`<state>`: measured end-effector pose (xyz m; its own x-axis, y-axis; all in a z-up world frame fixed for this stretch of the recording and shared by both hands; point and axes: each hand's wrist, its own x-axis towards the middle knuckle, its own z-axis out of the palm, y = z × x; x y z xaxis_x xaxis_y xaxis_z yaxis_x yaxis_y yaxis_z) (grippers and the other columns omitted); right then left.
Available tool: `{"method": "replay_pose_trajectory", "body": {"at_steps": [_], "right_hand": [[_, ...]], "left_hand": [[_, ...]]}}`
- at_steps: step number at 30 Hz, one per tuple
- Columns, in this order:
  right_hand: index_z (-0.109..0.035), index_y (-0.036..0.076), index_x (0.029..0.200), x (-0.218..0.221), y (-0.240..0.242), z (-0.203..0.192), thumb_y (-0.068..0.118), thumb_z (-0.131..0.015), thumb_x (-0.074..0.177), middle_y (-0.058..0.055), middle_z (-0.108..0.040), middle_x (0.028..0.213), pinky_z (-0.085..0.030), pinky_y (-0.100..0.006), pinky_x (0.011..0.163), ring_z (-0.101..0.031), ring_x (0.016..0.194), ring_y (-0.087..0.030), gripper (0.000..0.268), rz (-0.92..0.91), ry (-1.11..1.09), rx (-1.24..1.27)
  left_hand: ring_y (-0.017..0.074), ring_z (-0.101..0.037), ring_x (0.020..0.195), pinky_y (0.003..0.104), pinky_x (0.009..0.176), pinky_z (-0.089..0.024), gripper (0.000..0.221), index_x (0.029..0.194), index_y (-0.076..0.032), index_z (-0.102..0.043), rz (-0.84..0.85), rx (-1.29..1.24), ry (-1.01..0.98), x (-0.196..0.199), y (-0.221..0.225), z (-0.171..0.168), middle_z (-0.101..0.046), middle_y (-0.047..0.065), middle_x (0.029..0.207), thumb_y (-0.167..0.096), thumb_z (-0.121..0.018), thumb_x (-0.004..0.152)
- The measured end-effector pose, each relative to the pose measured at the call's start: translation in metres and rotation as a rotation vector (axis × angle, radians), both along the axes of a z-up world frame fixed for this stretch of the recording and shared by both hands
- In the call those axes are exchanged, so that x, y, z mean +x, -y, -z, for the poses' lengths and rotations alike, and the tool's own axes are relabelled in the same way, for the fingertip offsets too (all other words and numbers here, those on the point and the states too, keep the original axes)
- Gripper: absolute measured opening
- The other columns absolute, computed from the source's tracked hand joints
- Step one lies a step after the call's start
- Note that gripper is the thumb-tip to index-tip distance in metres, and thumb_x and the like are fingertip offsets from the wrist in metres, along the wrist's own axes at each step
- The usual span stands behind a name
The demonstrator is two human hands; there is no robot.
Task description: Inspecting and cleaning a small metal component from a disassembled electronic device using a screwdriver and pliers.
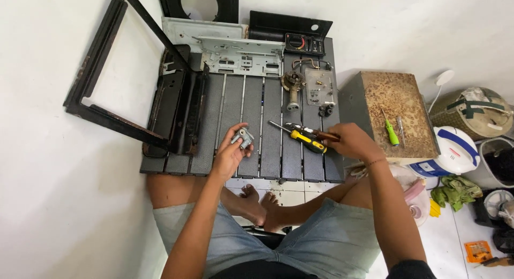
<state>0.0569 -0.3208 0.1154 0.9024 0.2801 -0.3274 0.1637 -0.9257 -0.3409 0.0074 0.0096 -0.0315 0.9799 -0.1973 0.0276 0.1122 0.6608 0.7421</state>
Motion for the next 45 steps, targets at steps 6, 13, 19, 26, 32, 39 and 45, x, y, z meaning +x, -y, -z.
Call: {"method": "replay_pose_trajectory", "body": {"at_steps": [6,13,19,26,32,39,45], "right_hand": [[-0.065,0.007,0.068,-0.030,0.050,0.023,0.024,-0.078,0.090,-0.012,-0.055,0.047,-0.044,-0.036,0.050,-0.049,0.042,-0.025,0.031,0.129,0.195,0.368],[-0.059,-0.001,0.111,-0.112,-0.036,0.007,-0.009,-0.075,0.075,-0.016,-0.063,0.081,-0.067,-0.054,0.056,-0.069,0.071,-0.031,0.040,0.429,-0.337,1.500],[-0.051,0.003,0.124,-0.133,-0.080,0.081,-0.017,-0.054,0.070,-0.038,-0.061,0.129,-0.047,-0.081,0.090,-0.062,0.118,-0.056,0.058,0.069,-1.121,1.946],[-0.045,0.009,0.138,-0.136,-0.103,0.103,-0.018,-0.044,0.085,-0.043,-0.036,0.153,-0.033,-0.083,0.107,-0.041,0.138,-0.063,0.060,0.022,-1.394,1.941],[-0.040,0.019,0.152,-0.137,-0.112,0.108,-0.018,-0.042,0.082,-0.040,-0.038,0.154,-0.033,-0.085,0.105,-0.043,0.139,-0.058,0.080,0.081,-1.398,1.954],[-0.053,0.011,0.129,-0.139,-0.118,0.105,-0.016,-0.047,0.084,-0.040,-0.044,0.150,-0.038,-0.083,0.102,-0.050,0.133,-0.059,0.053,0.149,-1.397,1.954],[-0.049,0.018,0.147,-0.138,-0.116,0.102,0.002,-0.056,0.100,-0.037,-0.044,0.152,-0.036,-0.082,0.107,-0.047,0.136,-0.059,0.051,0.073,-1.400,1.955]], "left_hand": [[0.0166,-0.056,0.086,0.023,0.062,-0.050,0.045,0.144,-0.011,-0.040,-0.025,0.079,0.008,-0.007,0.001,-0.013,-0.055,0.014,0.115,-0.015,-0.046,0.100],[0.0163,-0.055,0.087,0.022,0.064,-0.047,0.042,0.142,-0.011,-0.041,0.011,0.100,0.010,-0.012,0.005,-0.018,-0.054,0.014,0.117,-0.013,-0.045,0.100],[0.0173,-0.059,0.086,0.022,0.063,-0.046,0.039,0.137,-0.009,-0.045,0.016,0.086,-0.001,-0.013,-0.001,-0.024,-0.059,0.017,0.117,-0.014,-0.049,0.099],[0.0186,-0.062,0.100,0.026,0.078,-0.052,0.036,0.135,-0.007,-0.051,0.075,0.076,0.080,-0.015,-0.004,-0.037,-0.065,0.015,0.118,-0.010,-0.052,0.099],[0.0198,-0.062,0.103,0.028,0.083,-0.050,0.038,0.135,-0.008,-0.050,0.060,0.098,0.092,-0.015,-0.004,-0.036,-0.065,0.016,0.120,-0.006,-0.048,0.097],[0.0232,-0.062,0.105,0.031,0.084,-0.051,0.045,0.135,-0.009,-0.052,0.070,0.065,0.112,-0.014,-0.006,-0.027,-0.066,0.019,0.120,-0.001,-0.043,0.092],[0.0253,-0.063,0.110,0.033,0.086,-0.051,0.045,0.132,-0.007,-0.055,0.073,0.096,0.141,-0.014,-0.005,-0.026,-0.065,0.018,0.117,-0.001,-0.044,0.089]]}}
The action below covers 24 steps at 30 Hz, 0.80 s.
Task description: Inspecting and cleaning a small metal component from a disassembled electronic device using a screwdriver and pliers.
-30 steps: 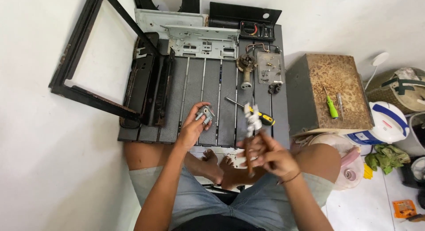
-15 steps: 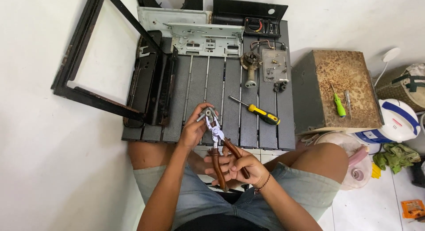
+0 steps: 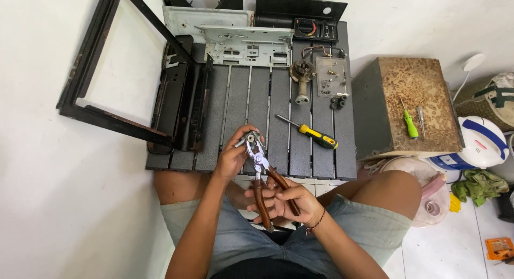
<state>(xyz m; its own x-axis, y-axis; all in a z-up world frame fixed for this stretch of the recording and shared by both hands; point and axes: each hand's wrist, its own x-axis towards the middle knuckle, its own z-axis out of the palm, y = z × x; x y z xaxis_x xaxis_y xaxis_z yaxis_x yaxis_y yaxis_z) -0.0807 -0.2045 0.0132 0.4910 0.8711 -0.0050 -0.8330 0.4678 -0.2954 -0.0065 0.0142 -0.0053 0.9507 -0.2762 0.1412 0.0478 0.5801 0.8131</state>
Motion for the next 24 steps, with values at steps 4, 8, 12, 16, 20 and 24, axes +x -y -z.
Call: {"method": "replay_pose_trajectory", "body": {"at_steps": [4,8,12,16,20,24], "right_hand": [[-0.056,0.011,0.109,0.002,0.001,0.004,0.010,-0.063,0.097,-0.038,-0.047,0.148,-0.041,-0.080,0.103,-0.051,0.130,-0.060,0.014,-0.011,-0.019,-0.036],[-0.055,0.013,0.113,0.000,0.003,0.018,0.049,-0.044,0.106,-0.028,-0.063,0.127,-0.057,-0.060,0.085,-0.065,0.106,-0.044,0.039,0.008,0.014,-0.152],[-0.049,0.014,0.102,0.003,0.003,0.019,0.058,-0.042,0.104,-0.025,-0.066,0.120,-0.058,-0.060,0.082,-0.068,0.099,-0.040,0.044,-0.013,0.035,-0.135],[-0.053,0.014,0.105,0.002,0.011,0.022,0.056,-0.043,0.105,-0.027,-0.065,0.121,-0.059,-0.060,0.081,-0.068,0.099,-0.041,0.043,-0.034,0.057,-0.149],[-0.051,0.013,0.102,0.004,0.015,0.025,0.055,-0.046,0.104,-0.029,-0.065,0.118,-0.059,-0.065,0.078,-0.068,0.096,-0.044,0.043,-0.045,0.002,-0.171],[-0.048,0.013,0.100,0.009,0.015,0.025,0.052,-0.042,0.106,-0.029,-0.064,0.120,-0.058,-0.063,0.079,-0.067,0.097,-0.044,0.040,-0.068,0.049,-0.115]], "left_hand": [[0.0262,-0.062,0.110,0.034,0.086,-0.052,0.044,0.132,-0.006,-0.055,0.015,-0.018,0.013,0.001,-0.001,0.008,-0.064,0.019,0.118,0.001,-0.042,0.090],[0.0231,-0.062,0.102,0.033,0.083,-0.051,0.041,0.133,-0.008,-0.054,0.025,0.032,-0.009,-0.002,-0.002,0.004,-0.065,0.016,0.115,-0.005,-0.044,0.093],[0.0227,-0.060,0.098,0.032,0.076,-0.053,0.037,0.132,-0.008,-0.051,0.059,0.066,-0.039,-0.001,-0.003,0.004,-0.064,0.015,0.114,-0.005,-0.044,0.096],[0.0236,-0.060,0.101,0.030,0.076,-0.053,0.037,0.131,-0.006,-0.052,0.080,0.105,0.015,-0.001,-0.004,0.008,-0.063,0.015,0.116,-0.007,-0.045,0.096],[0.0159,-0.058,0.092,0.023,0.071,-0.045,0.036,0.130,-0.005,-0.053,0.088,0.121,-0.035,-0.004,-0.002,-0.003,-0.064,0.011,0.110,-0.013,-0.049,0.095],[0.0118,-0.054,0.082,0.020,0.065,-0.044,0.031,0.127,-0.004,-0.055,0.087,0.101,-0.035,0.000,-0.004,0.009,-0.059,0.006,0.101,-0.008,-0.045,0.097]]}}
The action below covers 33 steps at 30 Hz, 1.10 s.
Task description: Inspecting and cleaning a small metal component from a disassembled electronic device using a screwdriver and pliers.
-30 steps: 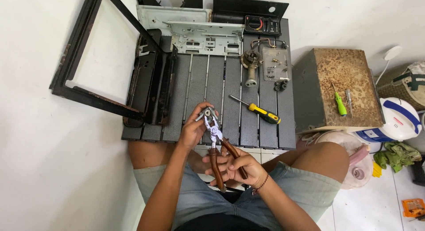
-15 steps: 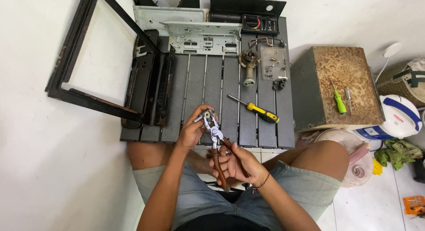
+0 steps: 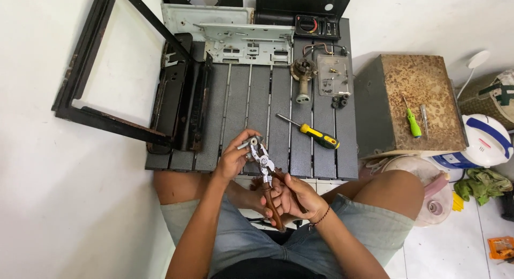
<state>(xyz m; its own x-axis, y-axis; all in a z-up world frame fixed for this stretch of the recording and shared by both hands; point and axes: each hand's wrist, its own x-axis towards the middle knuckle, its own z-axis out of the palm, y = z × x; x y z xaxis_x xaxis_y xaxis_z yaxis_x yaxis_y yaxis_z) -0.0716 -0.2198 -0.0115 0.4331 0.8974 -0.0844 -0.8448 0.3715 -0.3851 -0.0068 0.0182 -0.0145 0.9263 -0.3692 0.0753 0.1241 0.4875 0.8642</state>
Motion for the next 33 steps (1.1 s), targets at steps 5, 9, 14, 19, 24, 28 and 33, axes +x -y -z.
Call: {"method": "replay_pose_trajectory", "body": {"at_steps": [5,9,14,19,24,28,33], "right_hand": [[-0.046,0.011,0.099,0.000,-0.001,0.003,0.054,-0.043,0.105,-0.032,-0.067,0.112,-0.059,-0.068,0.075,-0.070,0.094,-0.048,0.043,0.040,0.041,-0.034],[-0.045,0.011,0.099,0.000,0.003,0.009,0.058,-0.041,0.105,-0.032,-0.070,0.103,-0.059,-0.070,0.071,-0.073,0.092,-0.050,0.048,0.051,0.123,-0.043],[-0.045,0.010,0.098,0.006,0.009,0.025,0.054,-0.041,0.106,-0.035,-0.069,0.104,-0.057,-0.073,0.070,-0.072,0.093,-0.053,0.046,0.039,0.141,-0.010],[-0.047,0.011,0.095,0.008,0.009,0.012,0.053,-0.045,0.105,-0.037,-0.067,0.117,-0.056,-0.074,0.079,-0.068,0.107,-0.057,0.043,0.017,0.101,0.046],[-0.051,-0.001,0.135,0.002,0.014,0.030,0.060,-0.044,0.104,-0.036,-0.051,0.146,-0.050,-0.075,0.094,-0.062,0.121,-0.050,0.069,-0.117,0.050,0.024],[-0.042,-0.002,0.145,-0.005,0.014,0.018,0.061,-0.048,0.101,-0.036,-0.051,0.147,-0.050,-0.075,0.096,-0.060,0.123,-0.051,0.077,-0.110,0.100,-0.015],[-0.053,-0.002,0.123,-0.005,0.016,0.004,0.055,-0.043,0.106,-0.038,-0.038,0.155,-0.035,-0.080,0.109,-0.039,0.139,-0.064,0.060,-0.137,0.046,0.091]], "left_hand": [[0.0126,-0.058,0.078,0.021,0.060,-0.051,0.037,0.122,0.000,-0.058,-0.058,-0.010,-0.071,0.001,0.006,0.009,-0.058,0.008,0.100,-0.011,-0.049,0.088],[0.0102,-0.057,0.066,0.021,0.049,-0.046,0.046,0.117,0.002,-0.061,-0.119,-0.019,-0.124,0.001,0.011,0.010,-0.062,0.009,0.094,-0.016,-0.055,0.075],[0.0101,-0.060,0.064,0.021,0.047,-0.049,0.046,0.112,0.003,-0.063,-0.126,-0.029,-0.164,-0.005,0.013,-0.011,-0.064,0.009,0.091,-0.015,-0.057,0.070],[0.0121,-0.056,0.067,0.022,0.049,-0.046,0.049,0.121,0.002,-0.061,-0.105,-0.027,-0.163,0.002,0.006,0.021,-0.062,0.010,0.096,-0.016,-0.055,0.075],[0.0230,-0.062,0.098,0.032,0.078,-0.051,0.030,0.127,-0.008,-0.053,-0.047,-0.129,-0.075,0.001,0.003,-0.009,-0.066,0.015,0.112,-0.011,-0.051,0.097],[0.0233,-0.061,0.104,0.036,0.083,-0.052,0.033,0.131,-0.012,-0.054,-0.078,-0.002,0.040,0.001,0.004,0.002,-0.067,0.012,0.115,-0.017,-0.053,0.098],[0.0221,-0.063,0.105,0.032,0.084,-0.055,0.038,0.136,-0.011,-0.050,-0.055,-0.056,0.007,0.002,0.003,0.006,-0.066,0.015,0.120,-0.013,-0.056,0.098]]}}
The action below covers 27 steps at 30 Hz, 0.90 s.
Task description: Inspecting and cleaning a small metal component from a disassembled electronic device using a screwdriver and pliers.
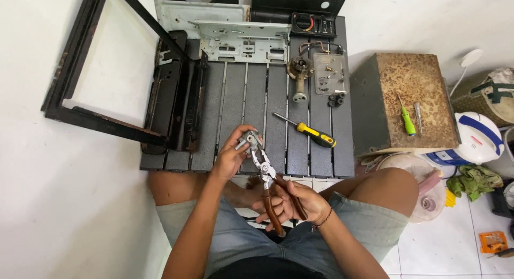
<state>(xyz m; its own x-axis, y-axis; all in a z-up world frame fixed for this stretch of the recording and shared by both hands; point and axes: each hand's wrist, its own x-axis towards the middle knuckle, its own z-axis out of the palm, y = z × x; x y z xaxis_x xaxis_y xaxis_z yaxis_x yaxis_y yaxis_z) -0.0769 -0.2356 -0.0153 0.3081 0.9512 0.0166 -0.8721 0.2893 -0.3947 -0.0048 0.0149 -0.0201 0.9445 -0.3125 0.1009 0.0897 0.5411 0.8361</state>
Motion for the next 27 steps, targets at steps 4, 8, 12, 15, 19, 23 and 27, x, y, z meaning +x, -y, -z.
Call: {"method": "replay_pose_trajectory", "body": {"at_steps": [4,8,12,15,19,23,27], "right_hand": [[-0.035,0.000,0.152,0.003,-0.006,-0.001,0.062,-0.046,0.102,-0.034,-0.040,0.156,-0.039,-0.075,0.109,-0.043,0.140,-0.059,0.080,-0.009,0.024,-0.065],[-0.040,0.012,0.152,0.004,-0.009,0.008,0.064,-0.045,0.102,-0.029,-0.039,0.160,-0.037,-0.077,0.108,-0.040,0.142,-0.060,0.072,-0.011,-0.023,-0.056],[-0.035,-0.002,0.156,0.005,-0.006,0.009,0.069,-0.046,0.097,-0.024,-0.043,0.159,-0.036,-0.073,0.113,-0.040,0.145,-0.054,0.093,-0.071,-0.003,-0.091],[-0.044,0.000,0.149,0.003,-0.006,-0.001,0.068,-0.045,0.100,-0.027,-0.040,0.161,-0.036,-0.072,0.115,-0.040,0.144,-0.056,0.084,-0.049,0.002,-0.061],[-0.042,0.005,0.151,0.003,-0.001,0.002,0.064,-0.047,0.102,-0.029,-0.039,0.160,-0.035,-0.074,0.113,-0.038,0.144,-0.058,0.076,-0.024,-0.033,-0.041],[-0.047,0.000,0.117,0.008,0.012,0.013,0.047,-0.047,0.106,-0.037,-0.063,0.110,-0.059,-0.048,0.057,-0.068,0.077,-0.037,0.048,0.160,0.153,-0.204],[-0.061,0.003,0.085,0.019,0.056,-0.006,0.051,-0.040,0.108,-0.025,-0.070,0.073,-0.048,-0.030,0.030,-0.062,0.043,-0.020,0.057,0.404,0.617,-0.471]], "left_hand": [[0.0213,-0.058,0.115,0.029,0.092,-0.046,0.039,0.135,-0.009,-0.053,-0.008,0.032,0.052,0.001,0.000,0.004,-0.058,0.010,0.127,-0.005,-0.049,0.096],[0.0234,-0.062,0.111,0.031,0.089,-0.048,0.039,0.133,-0.010,-0.054,0.034,0.043,0.078,0.001,-0.001,-0.001,-0.065,0.014,0.118,-0.009,-0.047,0.095],[0.0244,-0.065,0.110,0.032,0.090,-0.051,0.038,0.132,-0.007,-0.056,0.036,0.041,0.090,0.001,0.000,0.002,-0.067,0.015,0.116,-0.010,-0.048,0.095],[0.0242,-0.063,0.107,0.033,0.090,-0.051,0.039,0.132,-0.004,-0.056,0.071,0.001,0.105,0.001,0.000,-0.001,-0.065,0.015,0.115,-0.008,-0.050,0.094],[0.0235,-0.063,0.103,0.033,0.084,-0.052,0.037,0.128,-0.007,-0.060,0.063,0.052,0.076,0.001,-0.001,0.002,-0.067,0.014,0.110,-0.007,-0.048,0.092],[0.0188,-0.059,0.089,0.028,0.070,-0.050,0.038,0.132,-0.012,-0.049,-0.047,-0.003,-0.072,0.001,0.001,0.008,-0.063,0.014,0.114,-0.011,-0.046,0.095],[0.0135,-0.053,0.079,0.022,0.061,-0.042,0.043,0.133,-0.015,-0.044,-0.085,-0.148,-0.153,0.006,0.003,0.016,-0.062,0.014,0.114,-0.015,-0.049,0.091]]}}
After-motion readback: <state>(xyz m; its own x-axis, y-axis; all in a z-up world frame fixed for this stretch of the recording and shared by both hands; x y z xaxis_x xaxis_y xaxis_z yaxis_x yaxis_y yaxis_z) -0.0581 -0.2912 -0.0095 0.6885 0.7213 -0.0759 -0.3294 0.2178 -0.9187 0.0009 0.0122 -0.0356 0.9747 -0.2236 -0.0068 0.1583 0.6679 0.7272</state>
